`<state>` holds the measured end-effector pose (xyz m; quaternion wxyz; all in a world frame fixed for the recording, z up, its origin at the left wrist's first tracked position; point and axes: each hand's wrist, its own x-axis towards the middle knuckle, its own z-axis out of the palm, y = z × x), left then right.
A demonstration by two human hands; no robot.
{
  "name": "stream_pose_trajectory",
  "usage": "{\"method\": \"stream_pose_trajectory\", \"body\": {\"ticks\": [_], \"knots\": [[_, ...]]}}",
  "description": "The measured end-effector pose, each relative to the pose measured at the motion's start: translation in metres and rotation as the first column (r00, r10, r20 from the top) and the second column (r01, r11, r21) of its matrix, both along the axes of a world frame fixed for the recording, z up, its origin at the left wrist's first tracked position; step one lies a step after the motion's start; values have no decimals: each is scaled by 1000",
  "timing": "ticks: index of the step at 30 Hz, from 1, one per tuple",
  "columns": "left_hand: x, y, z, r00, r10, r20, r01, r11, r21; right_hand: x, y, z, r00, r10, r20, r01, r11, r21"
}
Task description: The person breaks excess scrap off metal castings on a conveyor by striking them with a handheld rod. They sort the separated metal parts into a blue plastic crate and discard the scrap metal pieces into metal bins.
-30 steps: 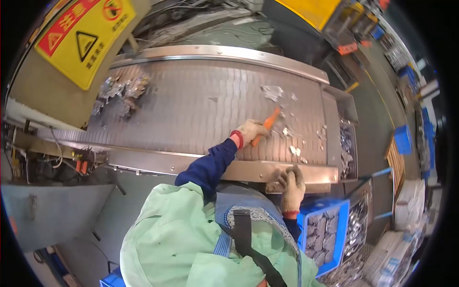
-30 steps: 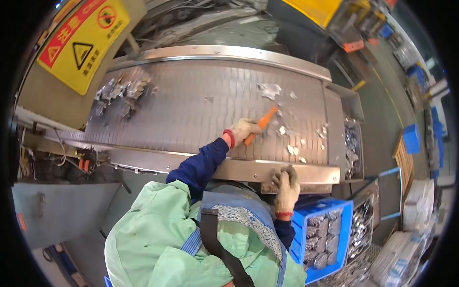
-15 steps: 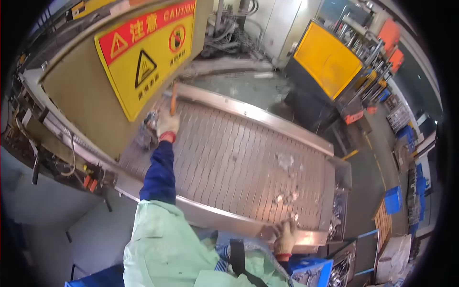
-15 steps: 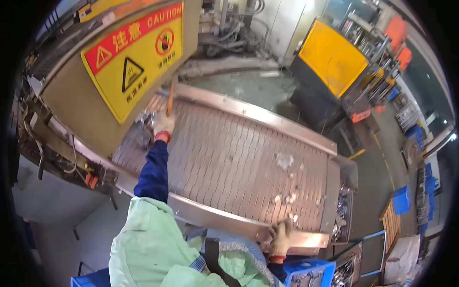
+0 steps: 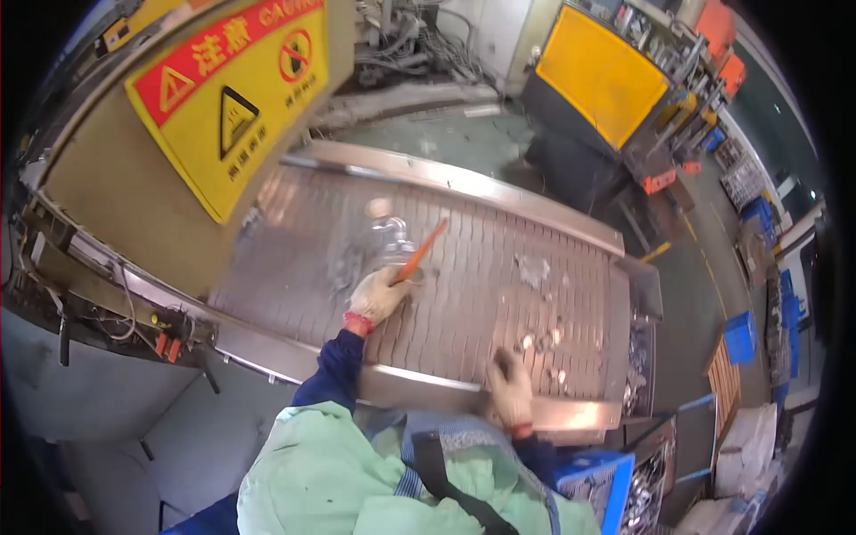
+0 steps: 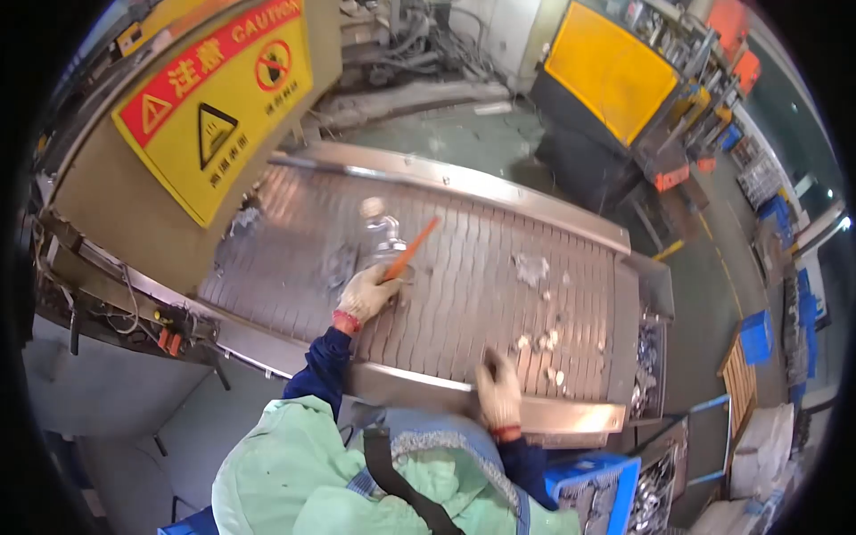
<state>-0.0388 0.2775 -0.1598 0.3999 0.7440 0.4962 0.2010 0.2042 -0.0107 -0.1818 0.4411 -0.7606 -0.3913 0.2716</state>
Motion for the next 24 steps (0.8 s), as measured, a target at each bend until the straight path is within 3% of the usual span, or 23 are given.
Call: {"method": "stream_pose_trajectory", "body": {"ticks": [2, 4, 5, 7, 10, 12, 16, 19, 22, 24], "knots": [[18, -29, 4, 991, -128, 31, 130, 987, -96, -3, 13, 29, 994, 48, 99, -37, 993, -112], [37, -53, 2, 972, -196, 127, 214, 964, -156, 14, 19, 8, 878, 171, 447, -197, 980, 13], [46, -66, 0, 951, -181, 250, 235, 950, -207, 17, 23, 14, 853, 218, 474, -228, 973, -38], [56, -86, 9, 940, -154, 305, 246, 925, -290, 21, 31, 29, 794, 313, 522, -287, 949, -133], [69, -107, 11, 907, -72, 414, 258, 873, -413, 33, 37, 32, 598, 473, 647, -379, 878, -292], [73, -115, 10, 896, -36, 442, 264, 844, -467, 47, 38, 12, 587, 507, 631, -421, 857, -298], [75, -121, 25, 946, 45, 320, 135, 845, -518, 59, 36, 1, 498, 458, 737, -386, 877, -285], [78, -102, 20, 992, -11, 125, 68, 883, -464, 56, 36, 2, 451, 422, 786, -362, 892, -271], [98, -86, 65, 994, -105, -42, 97, 981, -169, 64, 38, -17, 423, 409, 809, -356, 896, -267], [117, -84, 102, 999, -45, 26, 43, 995, 93, 70, 36, -13, 422, 403, 812, -385, 891, -242]]}}
